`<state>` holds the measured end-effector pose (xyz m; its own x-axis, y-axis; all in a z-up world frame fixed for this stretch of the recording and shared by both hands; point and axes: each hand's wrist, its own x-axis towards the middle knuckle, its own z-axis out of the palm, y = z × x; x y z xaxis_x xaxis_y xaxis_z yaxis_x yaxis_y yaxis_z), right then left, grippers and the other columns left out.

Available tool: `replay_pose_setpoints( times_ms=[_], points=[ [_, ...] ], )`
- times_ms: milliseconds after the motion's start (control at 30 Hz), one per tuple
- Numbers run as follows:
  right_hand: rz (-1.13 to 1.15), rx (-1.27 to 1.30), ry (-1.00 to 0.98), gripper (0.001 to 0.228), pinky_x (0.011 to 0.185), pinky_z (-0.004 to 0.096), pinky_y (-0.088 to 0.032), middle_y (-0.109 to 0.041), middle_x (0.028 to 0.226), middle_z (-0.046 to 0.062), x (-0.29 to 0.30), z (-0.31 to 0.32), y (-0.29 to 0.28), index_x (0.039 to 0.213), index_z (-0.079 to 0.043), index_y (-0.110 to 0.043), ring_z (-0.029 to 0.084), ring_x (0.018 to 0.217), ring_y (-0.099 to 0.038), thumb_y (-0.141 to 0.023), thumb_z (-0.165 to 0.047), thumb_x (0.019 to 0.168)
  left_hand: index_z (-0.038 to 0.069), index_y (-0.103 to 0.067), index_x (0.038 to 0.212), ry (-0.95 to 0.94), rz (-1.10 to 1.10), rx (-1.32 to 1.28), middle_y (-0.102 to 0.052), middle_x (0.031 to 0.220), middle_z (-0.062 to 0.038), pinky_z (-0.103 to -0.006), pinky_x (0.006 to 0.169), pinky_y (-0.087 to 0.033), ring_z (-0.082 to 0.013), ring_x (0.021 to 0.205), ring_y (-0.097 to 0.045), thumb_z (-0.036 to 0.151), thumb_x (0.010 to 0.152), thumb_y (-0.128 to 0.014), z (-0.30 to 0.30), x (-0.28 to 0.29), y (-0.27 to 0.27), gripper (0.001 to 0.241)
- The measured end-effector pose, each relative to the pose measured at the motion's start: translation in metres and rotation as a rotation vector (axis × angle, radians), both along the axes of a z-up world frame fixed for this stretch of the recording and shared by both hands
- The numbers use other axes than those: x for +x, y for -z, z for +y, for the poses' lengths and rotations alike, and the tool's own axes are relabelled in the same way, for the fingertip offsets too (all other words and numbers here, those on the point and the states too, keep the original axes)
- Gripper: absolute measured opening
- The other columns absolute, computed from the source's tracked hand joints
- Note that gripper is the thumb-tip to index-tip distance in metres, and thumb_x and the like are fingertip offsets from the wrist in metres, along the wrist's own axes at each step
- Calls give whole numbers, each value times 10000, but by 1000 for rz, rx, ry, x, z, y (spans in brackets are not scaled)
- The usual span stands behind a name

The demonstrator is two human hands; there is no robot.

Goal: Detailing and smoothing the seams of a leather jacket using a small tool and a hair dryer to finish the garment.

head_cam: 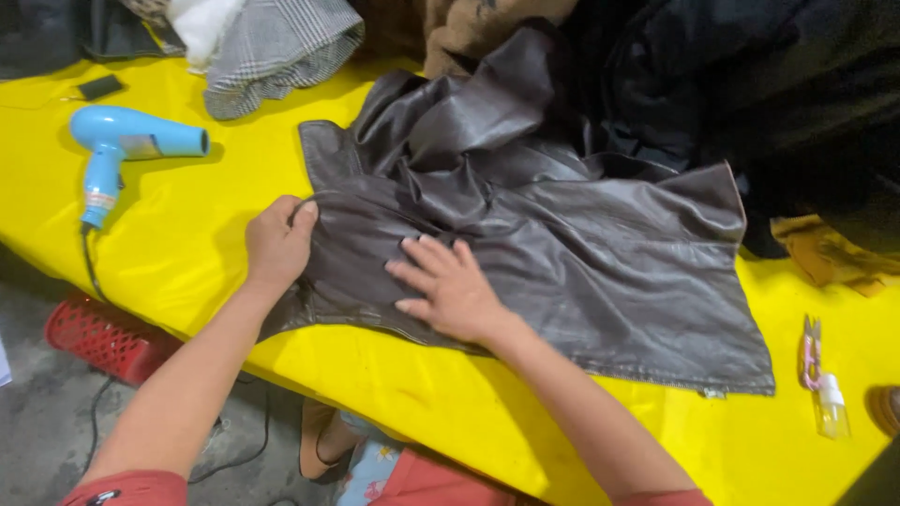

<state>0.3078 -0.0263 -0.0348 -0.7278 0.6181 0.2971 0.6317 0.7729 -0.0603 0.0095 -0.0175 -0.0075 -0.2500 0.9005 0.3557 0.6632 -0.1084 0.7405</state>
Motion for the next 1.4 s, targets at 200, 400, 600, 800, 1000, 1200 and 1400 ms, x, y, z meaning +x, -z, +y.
replay_pose_setpoints(
  times_ms=[200, 400, 600, 800, 1000, 1200, 1400],
  points=[
    [-129, 219, 215, 579, 1129, 566, -194, -442, 1627, -19, 117, -4, -20, 1500, -363, -517, 200, 1489, -357, -520, -611, 976, 58, -703, 1094, -34, 155, -90, -699, 891, -184, -451, 715, -539, -381, 892, -700, 304, 1130, -534, 6, -4, 0, 301],
    [-213, -254, 678, 566, 1178, 521, -295, -361, 1663, -115, 204, -32, -24, 1524, -411, -480, 145, 1541, -306, -537, -586, 989, 6, -429, 1506, -6, 224, -54, -638, 1219, -313, -620, 907, -474, -533, 1115, -631, 205, 1034, -668, -29, 20, -40, 565],
    [165, -53, 161, 492, 981, 495, -472, -646, 1390, 172, 165, -111, -30, 1324, -128, -690, 353, 1232, -631, -785, -288, 869, 60, -731, 1024, 549, 560, 596, -707, 1052, -134, -529, 947, -488, -390, 1062, -661, 407, 867, -790, -78, 77, -50, 386],
    [-27, 22, 317, 478, 1073, 464, -427, -625, 1424, 134, 207, -113, 0, 1342, -143, -685, 336, 1321, -564, -737, -333, 906, 100, -655, 1161, 800, 749, 174, -649, 1146, -48, -422, 1016, -496, -274, 1146, -629, 275, 824, -687, -68, 54, 16, 381],
    [-19, 88, 335, 535, 1089, 429, -425, -658, 1398, 111, 331, -106, 0, 1357, -138, -679, 296, 1316, -592, -756, -268, 844, 165, -787, 1074, 650, 504, -229, -768, 1162, 22, -337, 1034, -482, -179, 1153, -674, 416, 897, -627, -41, 50, 6, 346],
    [617, -676, 804, 292, 1106, 305, -484, -771, 1253, 36, 377, -93, -60, 1090, -123, -823, 185, 1192, -677, -756, 13, 841, -49, -798, 1055, 458, -197, -833, -750, 977, -98, -329, 859, -447, -203, 928, -636, 121, 938, -739, -20, 78, -52, 215],
    [690, -897, 1005, 195, 973, 333, -489, -806, 1001, 50, 374, -69, -83, 1067, -104, -851, 261, 960, -654, -791, -78, 883, -45, -787, 1153, 389, -248, -995, -795, 1202, -150, -370, 1059, -434, -310, 1126, -697, 101, 996, -645, -23, 96, -87, 257]
  ],
)
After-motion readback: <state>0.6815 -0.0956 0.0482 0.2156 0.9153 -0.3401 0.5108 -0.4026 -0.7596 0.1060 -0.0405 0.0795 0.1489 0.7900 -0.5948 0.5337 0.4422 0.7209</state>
